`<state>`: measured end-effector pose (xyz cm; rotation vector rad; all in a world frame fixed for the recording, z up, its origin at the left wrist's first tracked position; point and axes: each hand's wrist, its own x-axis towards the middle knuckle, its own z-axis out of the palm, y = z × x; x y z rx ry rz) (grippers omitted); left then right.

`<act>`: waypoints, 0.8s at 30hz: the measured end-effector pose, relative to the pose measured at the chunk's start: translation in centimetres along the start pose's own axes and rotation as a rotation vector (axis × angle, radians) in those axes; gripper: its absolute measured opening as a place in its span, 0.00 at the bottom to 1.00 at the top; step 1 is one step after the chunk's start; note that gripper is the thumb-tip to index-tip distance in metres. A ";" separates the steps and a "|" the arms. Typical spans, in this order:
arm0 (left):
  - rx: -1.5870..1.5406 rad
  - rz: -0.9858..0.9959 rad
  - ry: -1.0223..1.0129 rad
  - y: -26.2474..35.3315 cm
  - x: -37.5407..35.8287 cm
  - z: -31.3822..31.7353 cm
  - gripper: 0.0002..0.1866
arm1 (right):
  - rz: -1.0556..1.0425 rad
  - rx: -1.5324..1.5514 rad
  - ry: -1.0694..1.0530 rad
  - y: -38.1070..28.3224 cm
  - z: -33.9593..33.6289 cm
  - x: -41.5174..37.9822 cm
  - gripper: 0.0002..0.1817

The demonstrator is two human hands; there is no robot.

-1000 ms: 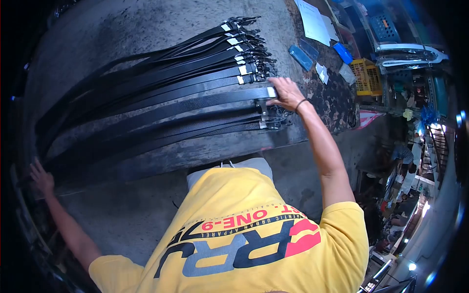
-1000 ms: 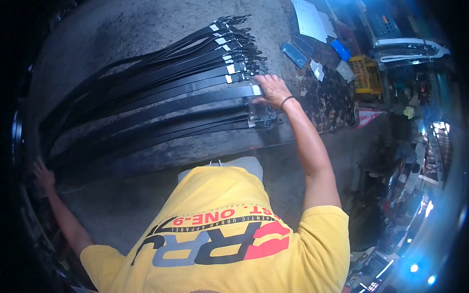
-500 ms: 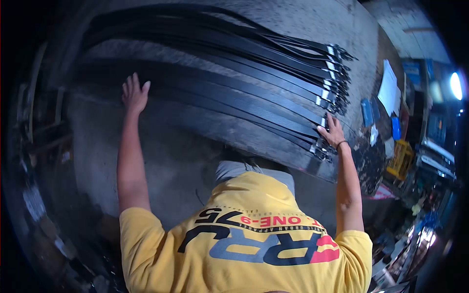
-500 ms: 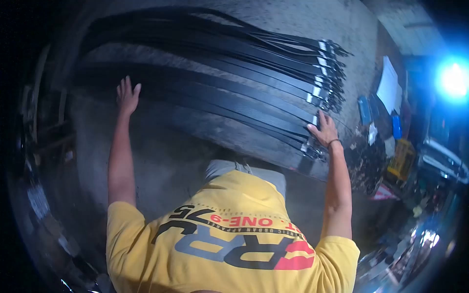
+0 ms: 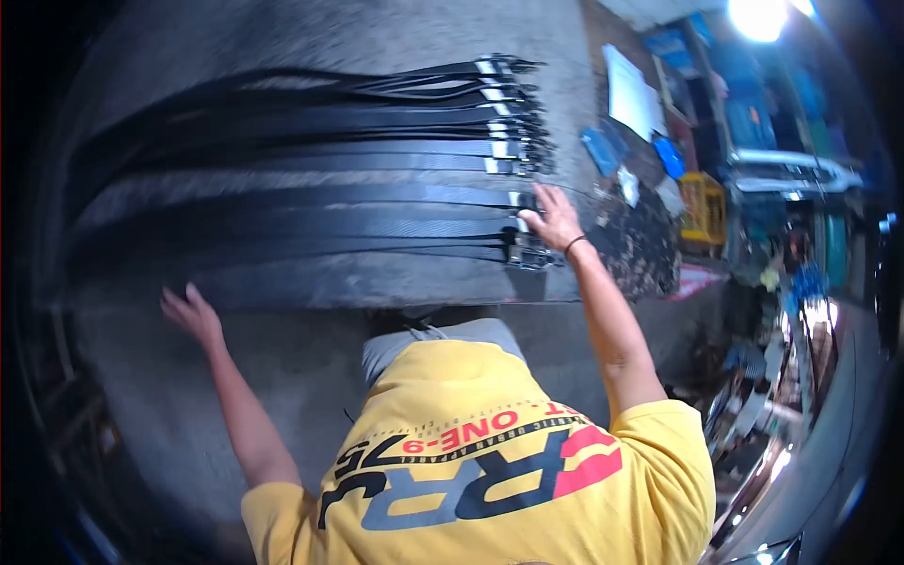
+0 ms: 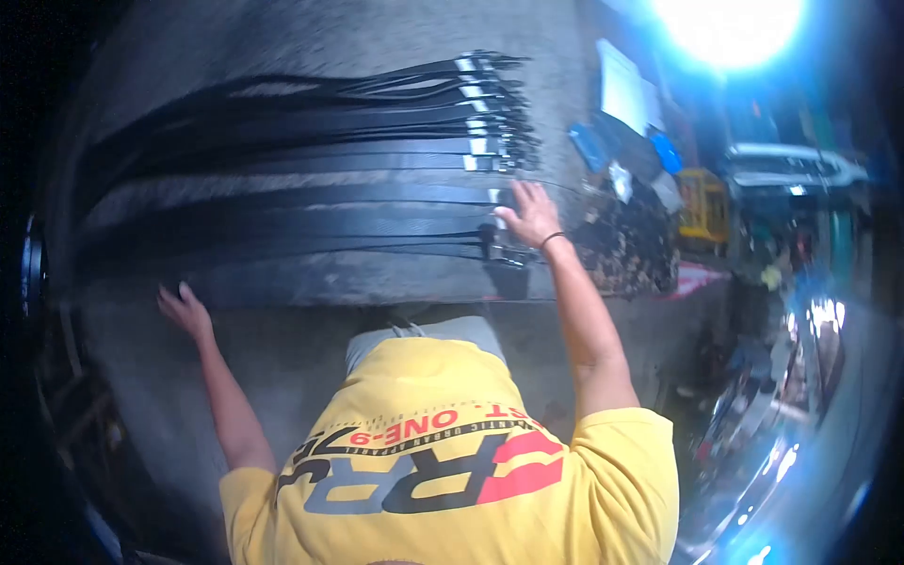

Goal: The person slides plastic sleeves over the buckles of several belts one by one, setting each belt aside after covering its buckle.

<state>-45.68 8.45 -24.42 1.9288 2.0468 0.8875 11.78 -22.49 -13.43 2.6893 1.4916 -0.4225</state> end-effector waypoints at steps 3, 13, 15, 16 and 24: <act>-0.098 -0.079 0.051 0.1 -5.4 0.3 0.35 | 0.025 0.052 0.064 1.2 -0.7 -2.9 0.33; 0.106 -0.309 -0.456 -3.9 -18.9 0.7 0.35 | 0.322 0.177 0.406 16.4 -2.2 -7.6 0.18; 0.183 -0.299 -0.589 -2.8 -20.1 0.5 0.34 | 0.361 0.208 0.451 19.7 -3.0 -6.4 0.18; 0.220 -0.368 -0.632 -1.5 -20.6 -0.2 0.33 | 0.387 0.236 0.459 21.6 -3.2 -5.4 0.17; 0.070 -0.708 -0.771 8.4 -28.5 -3.7 0.30 | 0.286 0.291 0.461 33.1 -2.7 6.5 0.17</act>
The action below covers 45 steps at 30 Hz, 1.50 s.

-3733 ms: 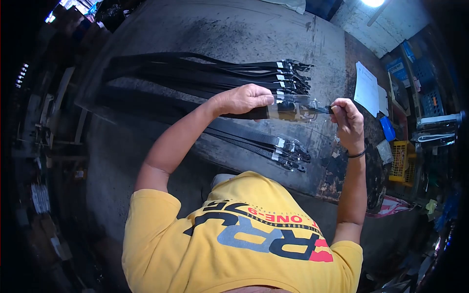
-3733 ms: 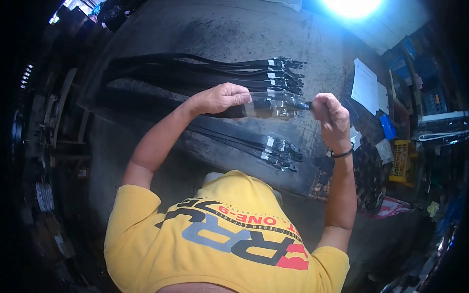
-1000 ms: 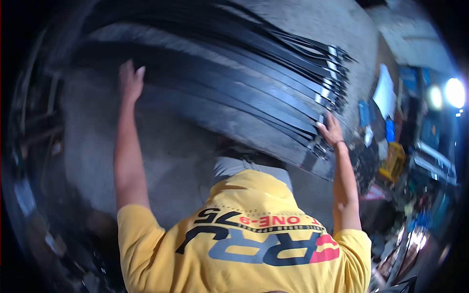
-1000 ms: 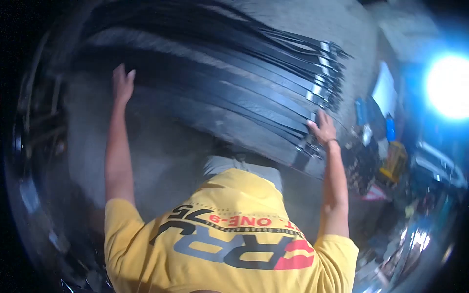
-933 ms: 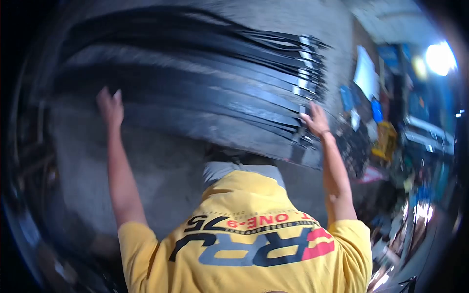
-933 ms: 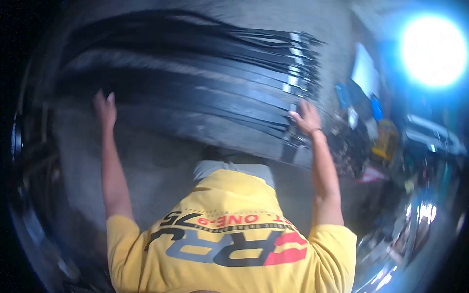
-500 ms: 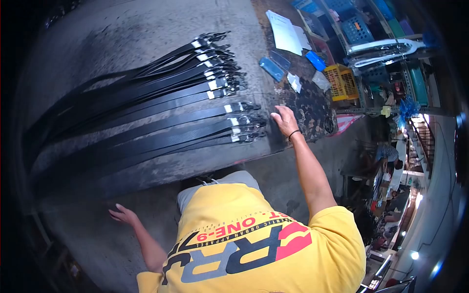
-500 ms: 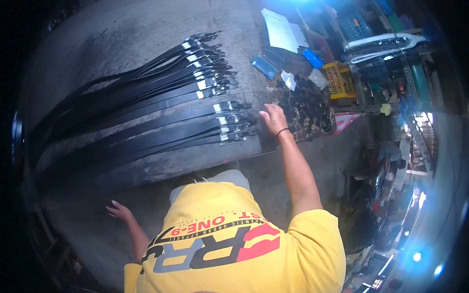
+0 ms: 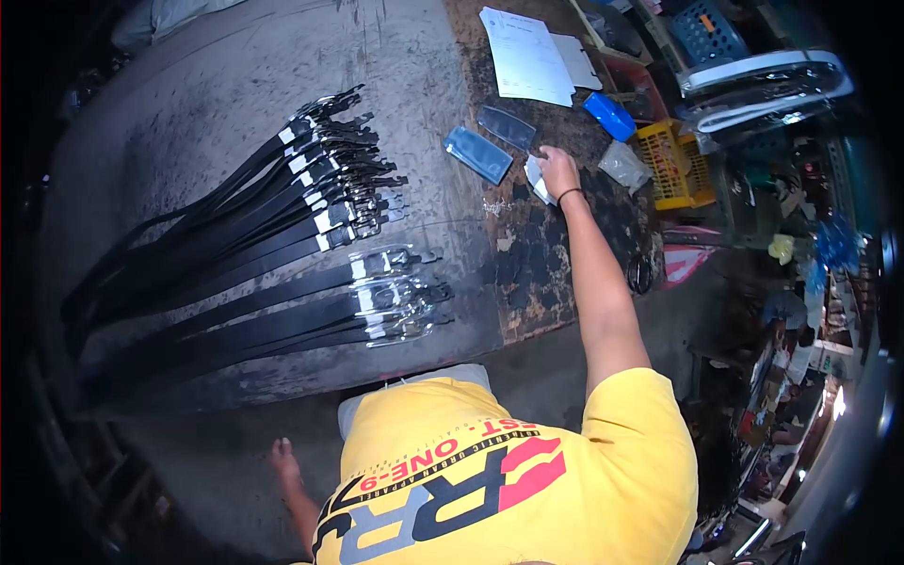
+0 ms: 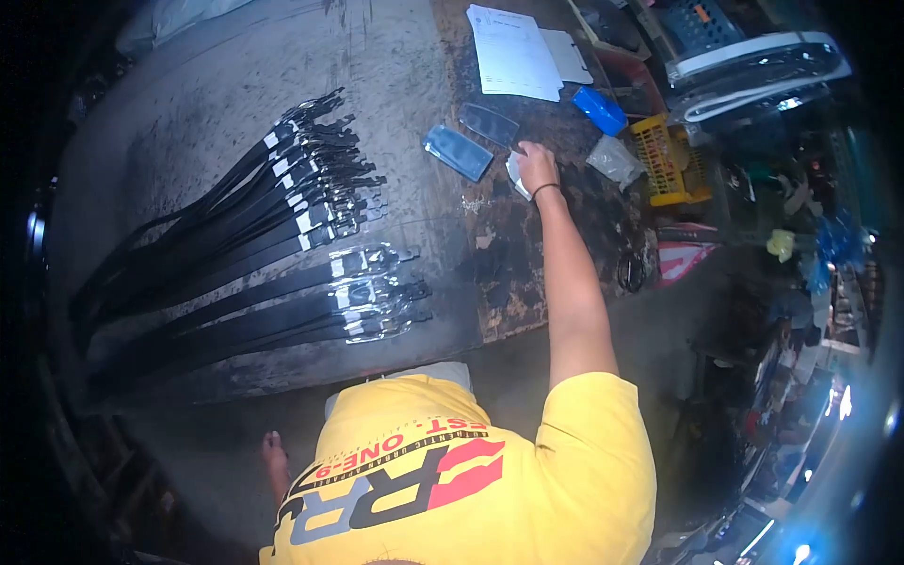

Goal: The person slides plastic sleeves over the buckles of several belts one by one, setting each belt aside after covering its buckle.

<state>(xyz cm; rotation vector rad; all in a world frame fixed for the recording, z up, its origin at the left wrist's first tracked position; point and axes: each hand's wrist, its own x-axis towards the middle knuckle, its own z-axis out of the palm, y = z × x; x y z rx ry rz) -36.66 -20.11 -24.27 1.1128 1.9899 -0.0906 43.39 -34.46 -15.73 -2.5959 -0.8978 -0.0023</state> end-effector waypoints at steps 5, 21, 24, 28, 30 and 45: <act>0.019 0.113 0.014 -0.4 -6.9 2.8 0.23 | -0.014 0.019 -0.089 1.7 4.1 6.6 0.25; -0.266 0.830 -0.661 41.8 -21.2 16.6 0.21 | 0.309 1.399 -0.260 -9.4 0.2 -1.9 0.09; -0.452 0.781 -0.889 44.7 -24.3 18.9 0.21 | 0.362 1.633 -0.343 -14.6 -0.8 -7.1 0.08; -0.330 0.918 -0.887 44.3 -23.4 18.5 0.13 | 0.426 1.855 -0.434 -17.3 -0.5 -11.0 0.10; -0.400 0.822 -0.926 43.5 -22.4 18.6 0.15 | 0.445 1.871 -0.497 -17.7 0.0 -12.0 0.11; -0.519 0.668 -0.860 45.5 -20.3 17.5 0.13 | 0.369 1.161 -0.196 -8.3 2.5 -2.2 0.11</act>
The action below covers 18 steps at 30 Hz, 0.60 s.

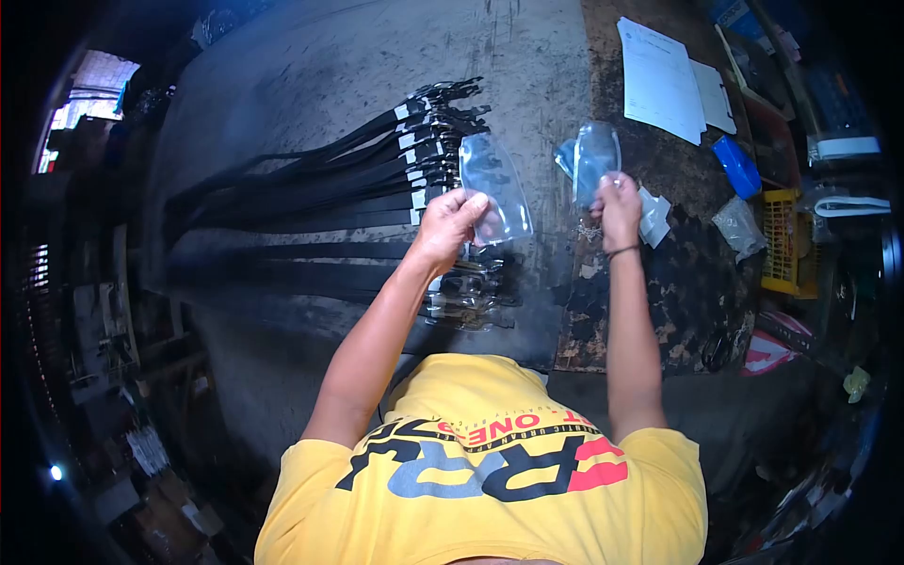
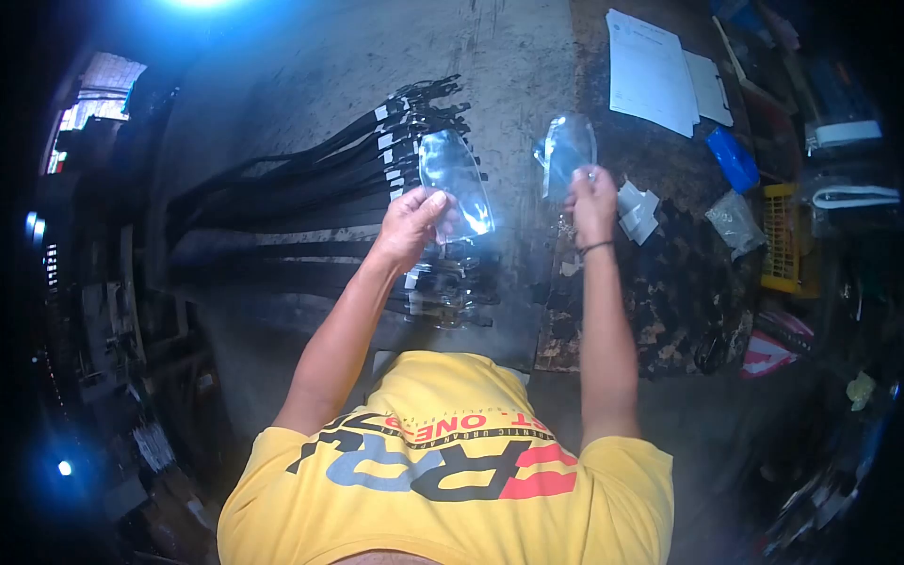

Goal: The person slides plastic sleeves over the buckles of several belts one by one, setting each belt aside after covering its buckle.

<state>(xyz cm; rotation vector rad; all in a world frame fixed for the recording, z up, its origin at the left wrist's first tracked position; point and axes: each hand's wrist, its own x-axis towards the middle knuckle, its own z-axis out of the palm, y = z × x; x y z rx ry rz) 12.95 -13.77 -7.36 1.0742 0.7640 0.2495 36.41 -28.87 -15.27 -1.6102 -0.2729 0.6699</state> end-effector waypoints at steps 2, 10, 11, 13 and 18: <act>-0.018 0.004 0.073 0.2 0.0 0.0 0.12 | -0.035 -0.188 0.008 1.7 -0.7 2.0 0.14; 0.107 0.123 0.156 0.0 -0.8 1.4 0.17 | 0.100 0.143 -0.497 -3.5 8.4 -8.4 0.24; 0.109 0.128 0.152 -0.2 -0.8 1.3 0.17 | 0.252 0.394 -0.579 -3.3 8.7 -8.7 0.18; 0.122 0.148 0.128 -0.3 -1.1 0.4 0.18 | 0.169 0.446 -0.419 -3.8 8.9 -9.4 0.10; -0.047 0.114 0.023 0.8 -2.7 -1.7 0.14 | 0.030 0.175 -0.063 -2.9 5.0 -3.8 0.07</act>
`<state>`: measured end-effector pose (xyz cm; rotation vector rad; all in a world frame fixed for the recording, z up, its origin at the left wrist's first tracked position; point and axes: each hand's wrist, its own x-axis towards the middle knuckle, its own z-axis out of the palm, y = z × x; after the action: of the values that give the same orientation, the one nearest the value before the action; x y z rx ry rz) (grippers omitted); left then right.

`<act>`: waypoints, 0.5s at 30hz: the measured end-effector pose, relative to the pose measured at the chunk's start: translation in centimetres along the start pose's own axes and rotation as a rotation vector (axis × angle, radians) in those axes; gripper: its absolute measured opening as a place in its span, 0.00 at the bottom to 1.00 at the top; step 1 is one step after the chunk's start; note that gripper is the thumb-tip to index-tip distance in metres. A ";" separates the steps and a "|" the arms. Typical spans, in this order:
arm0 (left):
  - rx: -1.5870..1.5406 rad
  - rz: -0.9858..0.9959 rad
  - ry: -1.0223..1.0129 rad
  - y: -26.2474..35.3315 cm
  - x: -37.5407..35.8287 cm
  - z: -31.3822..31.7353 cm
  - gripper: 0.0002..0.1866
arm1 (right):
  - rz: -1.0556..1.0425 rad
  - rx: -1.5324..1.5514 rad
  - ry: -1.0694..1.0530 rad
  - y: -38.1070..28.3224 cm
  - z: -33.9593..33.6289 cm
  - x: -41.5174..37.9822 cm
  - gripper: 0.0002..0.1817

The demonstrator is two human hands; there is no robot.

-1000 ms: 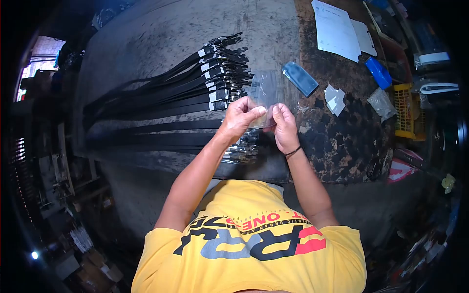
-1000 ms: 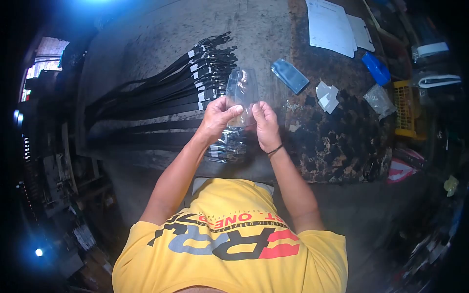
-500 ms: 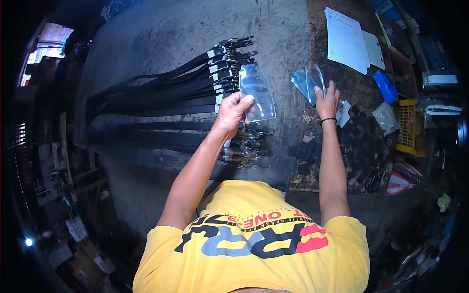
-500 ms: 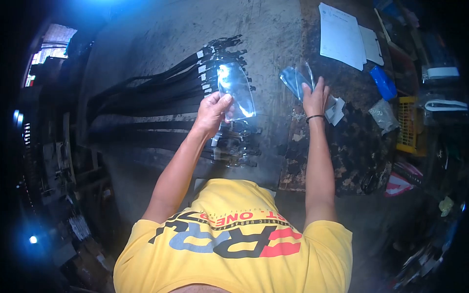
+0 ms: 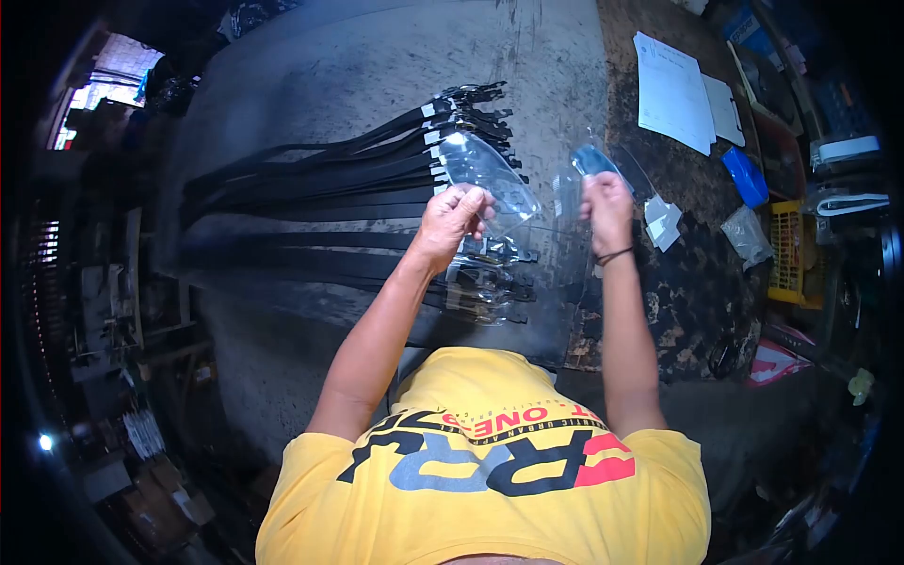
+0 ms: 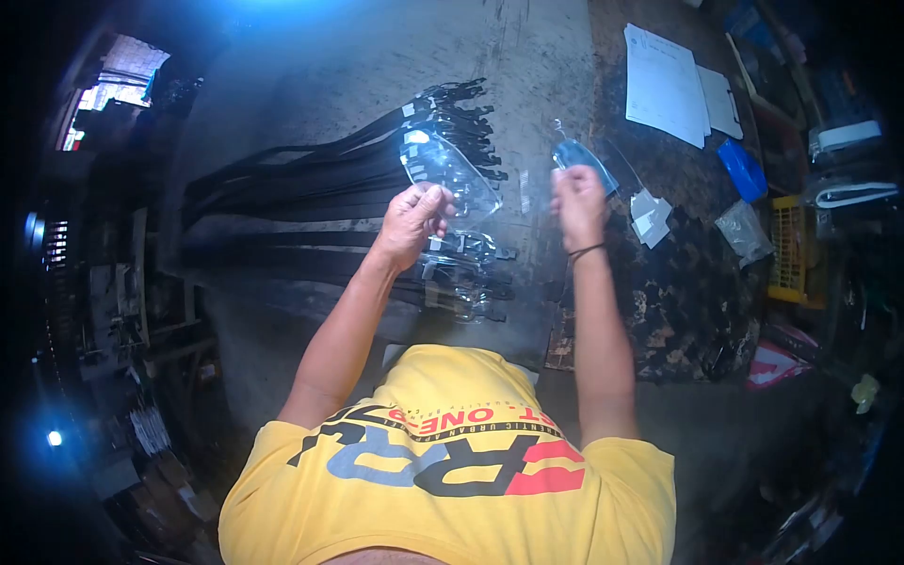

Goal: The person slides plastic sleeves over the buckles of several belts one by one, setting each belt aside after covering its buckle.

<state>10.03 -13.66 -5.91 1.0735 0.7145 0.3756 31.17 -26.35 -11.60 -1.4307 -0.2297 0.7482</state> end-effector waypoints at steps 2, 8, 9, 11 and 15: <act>0.036 0.049 0.026 0.1 -0.2 -0.7 0.14 | -0.361 -0.696 0.206 2.5 -3.7 3.8 0.22; 0.108 0.159 0.132 1.2 -2.2 0.4 0.15 | 0.025 0.022 -0.381 -1.1 2.2 -4.1 0.23; 0.107 0.164 0.130 1.1 -2.4 0.8 0.15 | 0.096 0.124 -0.514 -1.3 3.6 -5.7 0.22; 0.211 0.161 0.096 1.1 -2.8 1.2 0.17 | 0.041 0.076 -0.597 -2.2 5.7 -7.9 0.17; 0.263 0.205 0.112 1.1 -3.7 1.2 0.18 | -0.057 0.125 -0.455 -2.6 6.3 -8.5 0.13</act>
<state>8.21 -16.21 -3.30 1.3889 0.7699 0.5311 22.04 -26.16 -5.71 -1.1172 -0.5618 1.0181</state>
